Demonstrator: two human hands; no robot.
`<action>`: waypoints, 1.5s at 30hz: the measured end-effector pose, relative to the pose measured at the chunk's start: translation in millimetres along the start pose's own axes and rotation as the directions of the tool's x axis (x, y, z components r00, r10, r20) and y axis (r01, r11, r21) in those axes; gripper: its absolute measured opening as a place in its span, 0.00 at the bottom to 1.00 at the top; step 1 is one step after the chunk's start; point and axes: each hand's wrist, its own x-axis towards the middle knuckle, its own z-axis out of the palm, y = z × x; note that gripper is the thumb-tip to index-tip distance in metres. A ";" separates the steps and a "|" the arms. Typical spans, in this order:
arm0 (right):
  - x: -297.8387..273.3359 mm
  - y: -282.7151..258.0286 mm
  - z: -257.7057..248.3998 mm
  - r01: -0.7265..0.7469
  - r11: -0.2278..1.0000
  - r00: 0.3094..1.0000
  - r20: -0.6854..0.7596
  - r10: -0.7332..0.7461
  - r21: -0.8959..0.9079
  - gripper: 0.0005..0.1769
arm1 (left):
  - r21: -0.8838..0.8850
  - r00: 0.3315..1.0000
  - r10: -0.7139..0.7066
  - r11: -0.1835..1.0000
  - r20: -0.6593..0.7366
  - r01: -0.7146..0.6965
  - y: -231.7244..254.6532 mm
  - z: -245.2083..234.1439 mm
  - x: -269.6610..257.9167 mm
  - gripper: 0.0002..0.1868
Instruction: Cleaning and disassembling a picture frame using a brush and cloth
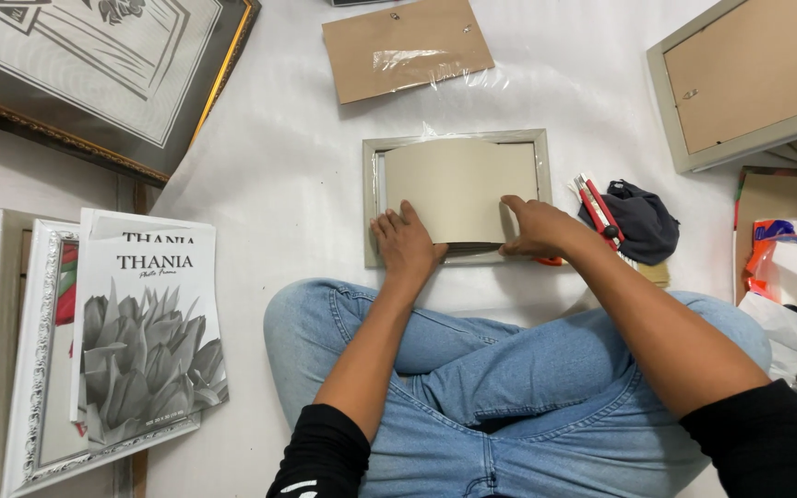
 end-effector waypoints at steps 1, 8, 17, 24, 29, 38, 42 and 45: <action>1.8 4.7 -1.6 -0.002 1.000 1.000 -0.001 0.002 0.000 0.53 | -0.001 1.000 0.002 1.000 0.000 -0.002 -3.1 -5.2 -0.8 0.63; 11.3 32.5 -12.5 -0.083 0.980 0.990 -0.099 0.102 0.181 0.42 | -0.167 0.997 -0.022 0.985 0.080 0.035 -7.7 -57.5 -17.4 0.43; -15.5 12.0 -31.2 -0.086 0.516 0.939 -0.104 0.329 0.852 0.44 | -0.359 0.999 -0.024 0.933 -0.047 0.006 -9.5 -106.4 -42.6 0.31; -18.6 46.0 -43.0 0.106 0.291 0.949 -0.185 0.257 0.951 0.30 | -0.801 0.989 -0.141 0.596 -0.044 0.049 2.4 -147.0 -65.9 0.54; -29.7 34.3 -59.3 0.278 0.310 0.929 -0.336 0.155 0.909 0.23 | -0.985 0.946 -0.287 0.125 -0.149 -0.118 -27.1 -131.5 -40.4 0.34; -29.3 12.8 -59.2 0.365 0.461 0.879 -0.462 0.115 0.809 0.22 | -0.989 0.968 -0.202 0.027 -0.151 -0.149 -125.4 -129.2 2.2 0.11; -12.5 49.4 -49.8 0.168 0.768 0.857 -0.476 0.195 0.617 0.23 | -0.968 0.822 -0.517 0.055 -0.239 -0.247 -207.7 -107.5 44.6 0.08; -10.3 63.3 -47.9 -0.007 0.881 0.827 -0.493 0.271 0.473 0.20 | -0.965 0.705 -0.700 -0.089 -0.115 -0.245 -201.7 -114.9 39.4 0.16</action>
